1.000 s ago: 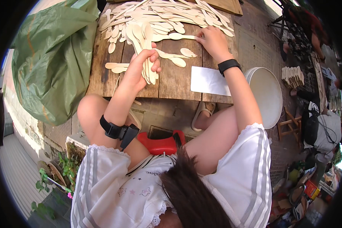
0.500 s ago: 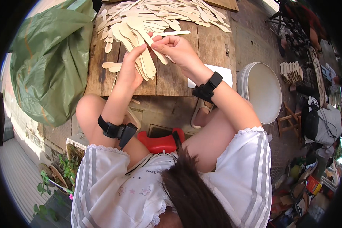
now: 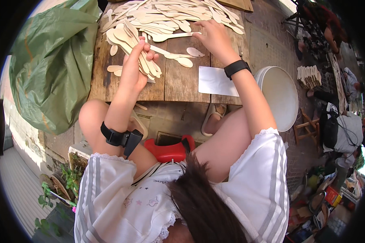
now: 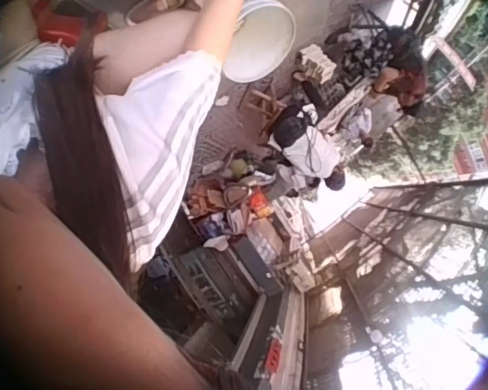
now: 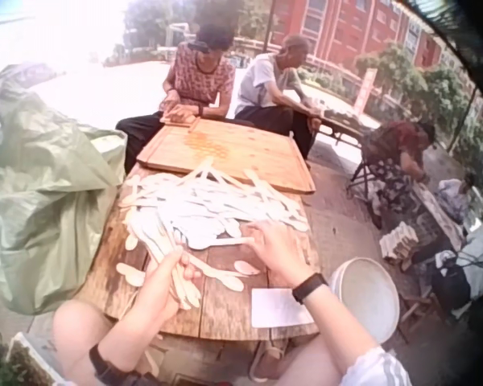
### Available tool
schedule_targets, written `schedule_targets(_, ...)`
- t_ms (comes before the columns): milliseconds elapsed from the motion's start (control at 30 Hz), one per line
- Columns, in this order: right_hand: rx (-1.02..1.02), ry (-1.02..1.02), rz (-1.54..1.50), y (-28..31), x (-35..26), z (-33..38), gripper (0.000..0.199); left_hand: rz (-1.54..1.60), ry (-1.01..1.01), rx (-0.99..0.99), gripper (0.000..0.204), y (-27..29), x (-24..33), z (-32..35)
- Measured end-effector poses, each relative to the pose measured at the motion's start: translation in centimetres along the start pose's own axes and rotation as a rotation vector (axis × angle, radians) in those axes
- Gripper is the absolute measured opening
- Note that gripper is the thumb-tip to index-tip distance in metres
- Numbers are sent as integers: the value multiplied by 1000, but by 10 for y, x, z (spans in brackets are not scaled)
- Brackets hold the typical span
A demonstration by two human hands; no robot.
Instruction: The person is sorting and stacking wooden spoons or spatulas into groups on a table.
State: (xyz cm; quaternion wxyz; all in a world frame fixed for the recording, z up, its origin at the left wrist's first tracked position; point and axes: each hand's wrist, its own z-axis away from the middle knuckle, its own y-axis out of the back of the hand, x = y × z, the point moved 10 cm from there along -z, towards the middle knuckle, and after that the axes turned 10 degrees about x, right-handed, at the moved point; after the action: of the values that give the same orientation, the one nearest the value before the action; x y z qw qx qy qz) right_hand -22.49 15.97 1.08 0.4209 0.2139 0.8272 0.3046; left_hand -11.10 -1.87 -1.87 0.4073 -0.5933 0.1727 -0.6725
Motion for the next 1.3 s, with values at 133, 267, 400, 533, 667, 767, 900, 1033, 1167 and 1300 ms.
schedule_targets(133, -93, 20, 346, -16, 15, 8, 28, 1, 80, -21, 15, 3, -8, 0)
schedule_targets(267, -85, 60, 420, -23, 7, 2, 24, -104, 91, -99, 17, -7, -11, 4)
schedule_targets(400, -267, -180, 148, -38, 34, 5, 25, -130, 27, -49, 18, -4, -10, -1)
schedule_targets(533, -220, -591, -520, -27, 10, 15, 21, -78, -120, 52, 28, 21, 2, -16)
schedule_targets(667, -417, -833, -1048, -68, -31, 61, 24, -109, -75, 58, 40, 16, -3, -13)
schedule_targets(767, -551, -866, -1006, -84, -65, 81, 19, -67, -82, -44, 47, 4, 1, -9)
schedule_targets(900, -618, -771, -899, -93, -65, 83, 28, -115, -75, 37, 47, 10, -1, -10)
schedule_targets(1033, -641, -769, -884, -101, -60, 90, 30, -165, -57, 11, 44, 13, -7, -15)
schedule_targets(1167, -714, -783, -828, -101, -60, 87, 30, -109, 19, 35, 29, 17, -16, -16)
schedule_targets(1300, -443, -656, -562, -64, -23, 38, 41, -78, 54, 149, 21, 23, -3, -9)
